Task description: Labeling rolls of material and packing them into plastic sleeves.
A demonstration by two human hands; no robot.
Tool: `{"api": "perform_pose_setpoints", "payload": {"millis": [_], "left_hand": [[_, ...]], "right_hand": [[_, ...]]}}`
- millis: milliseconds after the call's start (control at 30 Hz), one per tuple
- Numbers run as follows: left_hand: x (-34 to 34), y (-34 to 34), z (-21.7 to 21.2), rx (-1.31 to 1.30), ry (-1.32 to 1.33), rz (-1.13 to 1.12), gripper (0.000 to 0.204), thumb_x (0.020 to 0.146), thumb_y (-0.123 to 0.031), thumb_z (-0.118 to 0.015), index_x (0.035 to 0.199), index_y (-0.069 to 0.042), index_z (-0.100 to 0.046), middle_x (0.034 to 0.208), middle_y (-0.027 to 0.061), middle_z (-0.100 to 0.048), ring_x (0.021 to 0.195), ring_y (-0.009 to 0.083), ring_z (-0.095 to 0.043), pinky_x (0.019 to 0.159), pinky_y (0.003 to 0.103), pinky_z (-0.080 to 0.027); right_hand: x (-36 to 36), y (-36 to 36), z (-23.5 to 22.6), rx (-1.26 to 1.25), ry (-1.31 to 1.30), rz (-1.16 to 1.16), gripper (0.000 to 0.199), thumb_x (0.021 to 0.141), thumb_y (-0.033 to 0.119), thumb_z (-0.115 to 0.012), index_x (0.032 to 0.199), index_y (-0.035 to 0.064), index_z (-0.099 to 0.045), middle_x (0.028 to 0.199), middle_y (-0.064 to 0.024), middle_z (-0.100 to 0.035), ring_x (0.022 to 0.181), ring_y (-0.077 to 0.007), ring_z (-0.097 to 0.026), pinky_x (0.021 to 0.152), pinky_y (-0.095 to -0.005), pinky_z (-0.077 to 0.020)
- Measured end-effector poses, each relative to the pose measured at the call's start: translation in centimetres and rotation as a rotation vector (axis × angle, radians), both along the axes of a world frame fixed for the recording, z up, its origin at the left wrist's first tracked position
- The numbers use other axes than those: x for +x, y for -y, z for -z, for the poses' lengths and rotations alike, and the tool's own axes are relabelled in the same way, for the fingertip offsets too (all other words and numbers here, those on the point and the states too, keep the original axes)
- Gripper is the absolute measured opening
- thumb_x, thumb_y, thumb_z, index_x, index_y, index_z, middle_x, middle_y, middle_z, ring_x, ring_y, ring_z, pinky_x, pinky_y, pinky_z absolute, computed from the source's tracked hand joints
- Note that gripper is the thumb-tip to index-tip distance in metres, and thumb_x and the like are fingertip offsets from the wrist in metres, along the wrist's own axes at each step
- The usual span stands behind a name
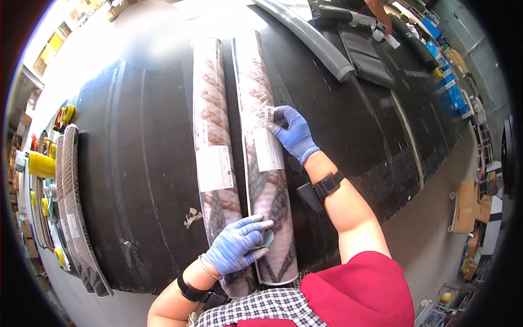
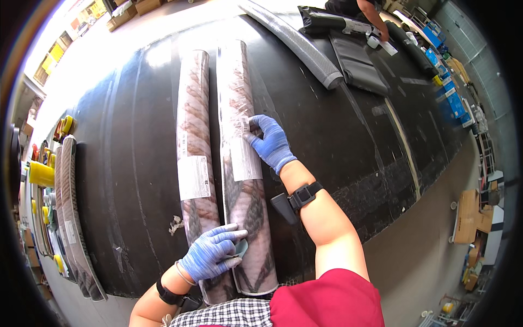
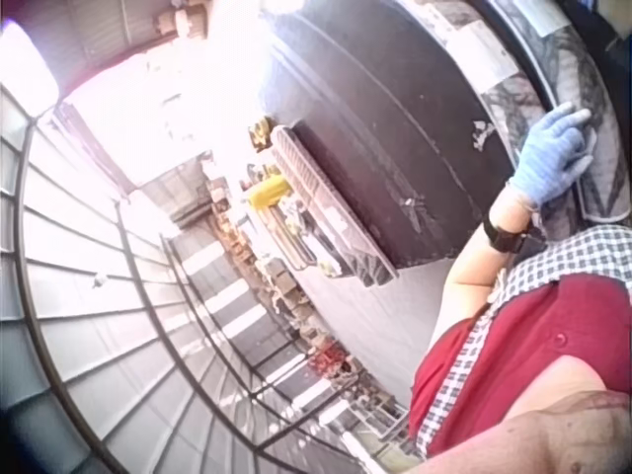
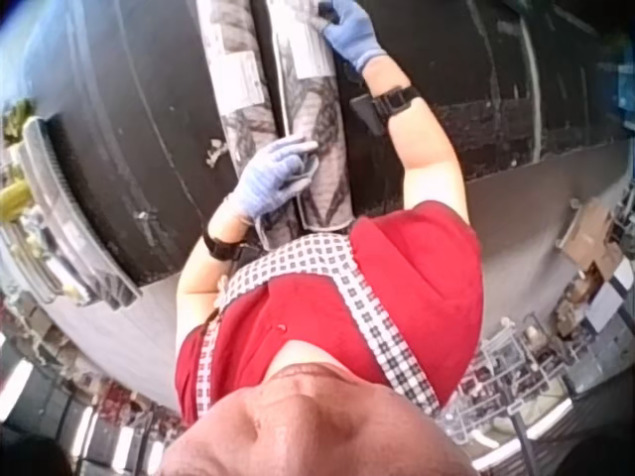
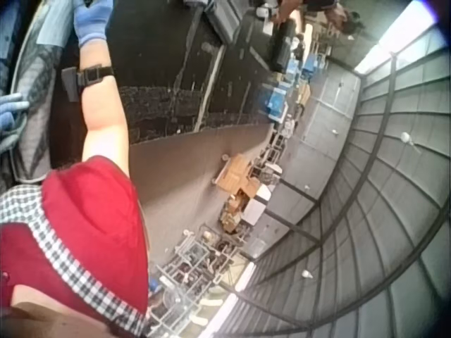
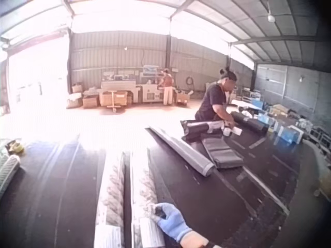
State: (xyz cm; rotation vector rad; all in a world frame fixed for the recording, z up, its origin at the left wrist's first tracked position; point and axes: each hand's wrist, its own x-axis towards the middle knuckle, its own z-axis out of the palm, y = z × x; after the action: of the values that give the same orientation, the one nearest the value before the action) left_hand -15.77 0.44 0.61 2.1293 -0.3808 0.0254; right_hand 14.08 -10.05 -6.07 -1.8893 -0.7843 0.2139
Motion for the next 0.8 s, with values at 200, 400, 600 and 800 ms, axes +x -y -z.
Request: {"api": "perform_pose_setpoints", "payload": {"millis": [200,400,600,800], "left_hand": [[0.1,0.4,0.0,-0.042,-0.022,0.006,0.023,0.081,-0.017,-0.077,0.082,-0.005,-0.057,0.128,0.0151,-0.065,0.119,0.0375,-0.060,0.096,0.045,-0.051],[-1.1,-0.2,-0.4,-0.048,-0.045,-0.067,0.019,0.086,-0.016,-0.072,0.087,-0.004,-0.058,0.129,0.0108,-0.065,0.119,0.0305,-0.060,0.098,0.041,-0.050],[-2.9,0.1,-0.1,-0.214,-0.231,-0.191,0.039,0.089,-0.016,-0.070,0.125,-0.006,-0.061,0.098,0.0097,-0.062,0.089,0.0245,-0.060,0.085,0.037,-0.050],[-5.3,4.5,-1.8,-0.702,-0.610,-0.409,0.058,0.099,-0.032,-0.063,0.143,0.001,-0.045,0.125,0.0117,-0.062,0.117,0.0148,-0.056,0.102,0.030,-0.045]], "right_hand": [[5.3,-3.5,-1.1,-0.068,0.428,0.279,0.071,0.087,0.023,-0.074,0.146,0.0032,-0.040,0.144,-0.0222,-0.044,0.133,-0.0370,-0.043,0.114,-0.0409,-0.0356],[-3.4,-2.2,-1.3,-0.568,0.511,-0.187,0.079,0.095,0.043,-0.053,0.149,-0.0095,-0.029,0.157,-0.0336,-0.022,0.149,-0.0452,-0.017,0.123,-0.0458,-0.0137],[-16.5,8.0,-4.1,-0.329,0.203,-0.336,0.081,0.087,0.019,-0.058,0.152,-0.0077,-0.019,0.158,-0.0333,-0.017,0.147,-0.0469,-0.020,0.122,-0.0463,-0.0210],[-25.6,16.8,-7.6,-0.234,0.504,-0.218,0.092,0.088,0.066,-0.058,0.153,0.0062,-0.032,0.153,-0.0244,-0.037,0.141,-0.0442,-0.035,0.114,-0.0525,-0.0306]]}}
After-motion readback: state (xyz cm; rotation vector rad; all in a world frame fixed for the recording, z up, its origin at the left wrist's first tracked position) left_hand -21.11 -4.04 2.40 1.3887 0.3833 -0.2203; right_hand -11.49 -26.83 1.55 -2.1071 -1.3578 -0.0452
